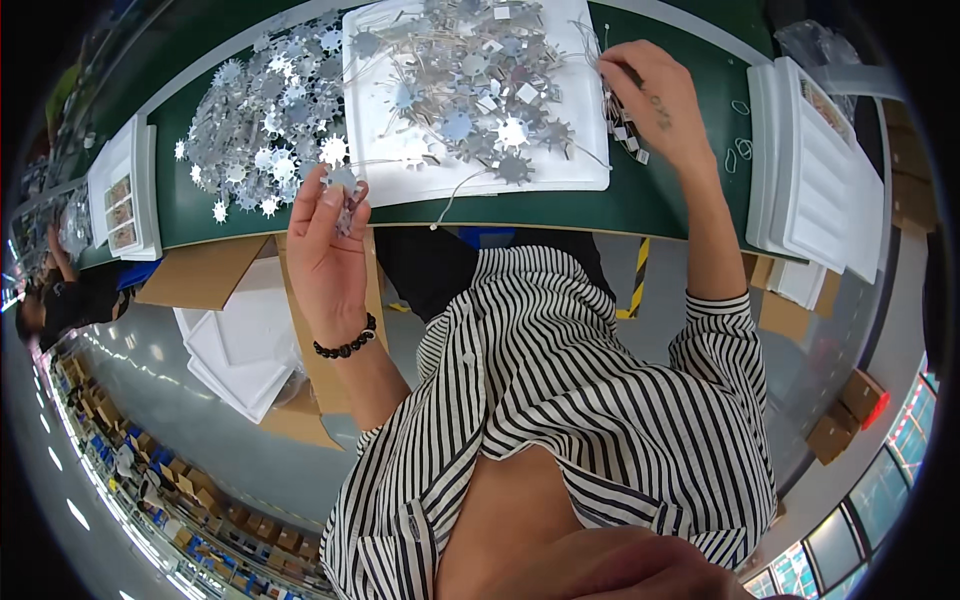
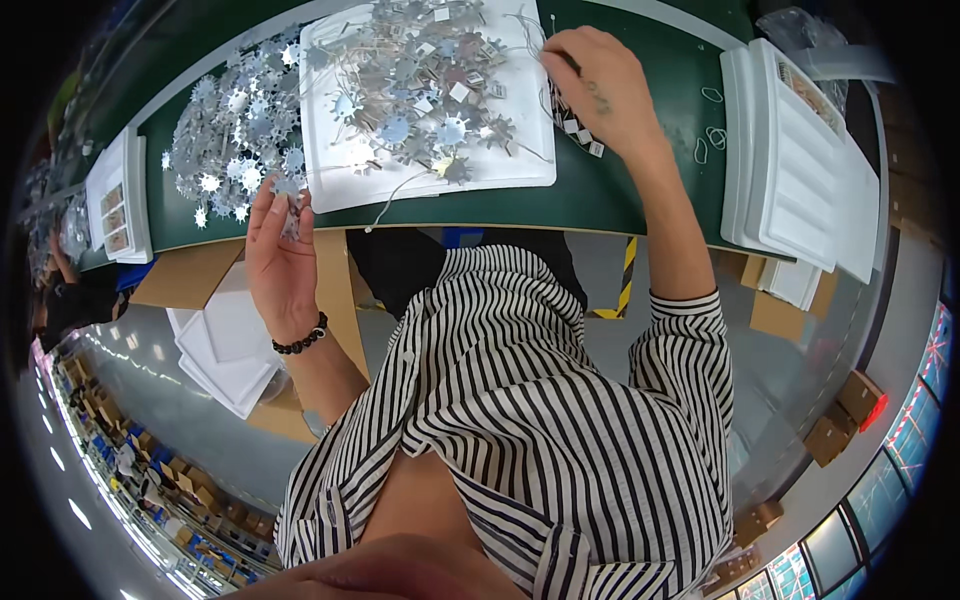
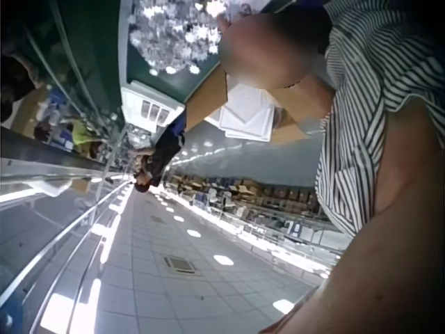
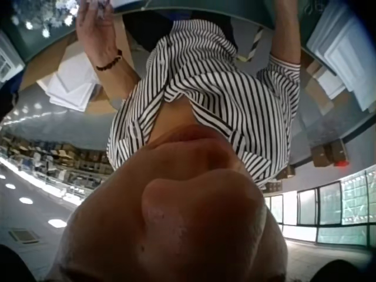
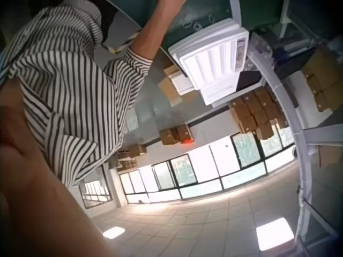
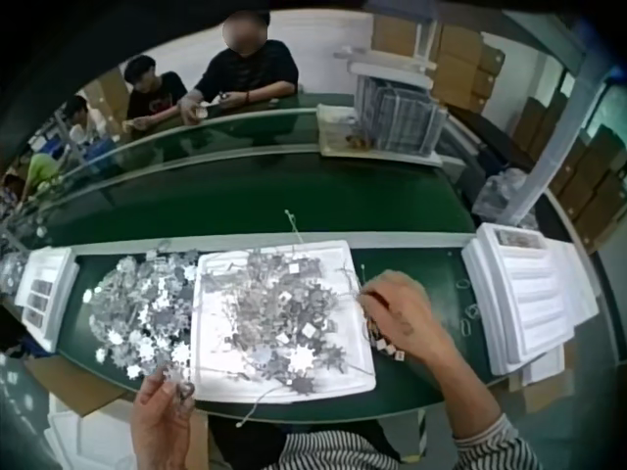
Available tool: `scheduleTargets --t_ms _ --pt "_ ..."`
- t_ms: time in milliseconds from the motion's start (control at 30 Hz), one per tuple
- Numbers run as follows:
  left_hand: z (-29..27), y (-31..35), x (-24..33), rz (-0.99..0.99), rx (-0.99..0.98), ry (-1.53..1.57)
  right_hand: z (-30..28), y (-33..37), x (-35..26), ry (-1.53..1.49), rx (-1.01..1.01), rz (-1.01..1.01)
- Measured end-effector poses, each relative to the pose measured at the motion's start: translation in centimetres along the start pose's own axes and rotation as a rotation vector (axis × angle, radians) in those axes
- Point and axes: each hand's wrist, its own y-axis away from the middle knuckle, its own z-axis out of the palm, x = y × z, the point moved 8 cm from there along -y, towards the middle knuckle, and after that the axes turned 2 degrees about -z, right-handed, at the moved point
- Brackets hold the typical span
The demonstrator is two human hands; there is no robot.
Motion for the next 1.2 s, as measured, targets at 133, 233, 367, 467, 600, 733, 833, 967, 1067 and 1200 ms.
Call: scheduleTargets --t_ms 133,233,367,467,600,733,833,967,1067,1200 --pt "-0.2 -0.1 0.8 0.051 -0.045 -0.010 -2.2 0.4 -1.6 -0.051 0.262 0.082" --pt "4.6 -0.3 1.2 0.076 -0.201 -0.027 -4.6 0.9 -3.0 -0.382 0.470 0.198" --pt "8.3 -0.3 0.4 0.059 -0.266 -0.115 -3.4 1.4 -8.5 -0.494 0.327 0.268" --pt "8.8 0.3 1.1 0.131 -0.266 -0.198 -0.8 1.5 -15.0 -0.165 0.173 -0.059" --pt "9.9 0.8 1.5 0.155 -0.220 -0.267 0.6 1.1 -16.6 -0.189 0.226 -0.179" --pt "9.0 0.7 1.4 0.240 -0.207 -0.311 1.0 0.8 -17.9 -0.179 0.248 -0.219" --pt "8.5 0.7 1.7 0.315 -0.212 -0.329 1.3 0.6 -18.0 -0.179 0.211 -0.212" --pt "8.6 1.0 1.8 0.326 -0.200 -0.489 1.5 0.5 -17.9 -0.145 0.201 -0.174" --pt "8.6 1.0 1.8 0.361 -0.171 -0.473 1.5 0.3 -18.2 -0.116 0.225 -0.209" --pt "8.5 1.0 1.8 0.436 -0.126 -0.501 1.4 0.0 -18.7 -0.084 0.239 -0.250"
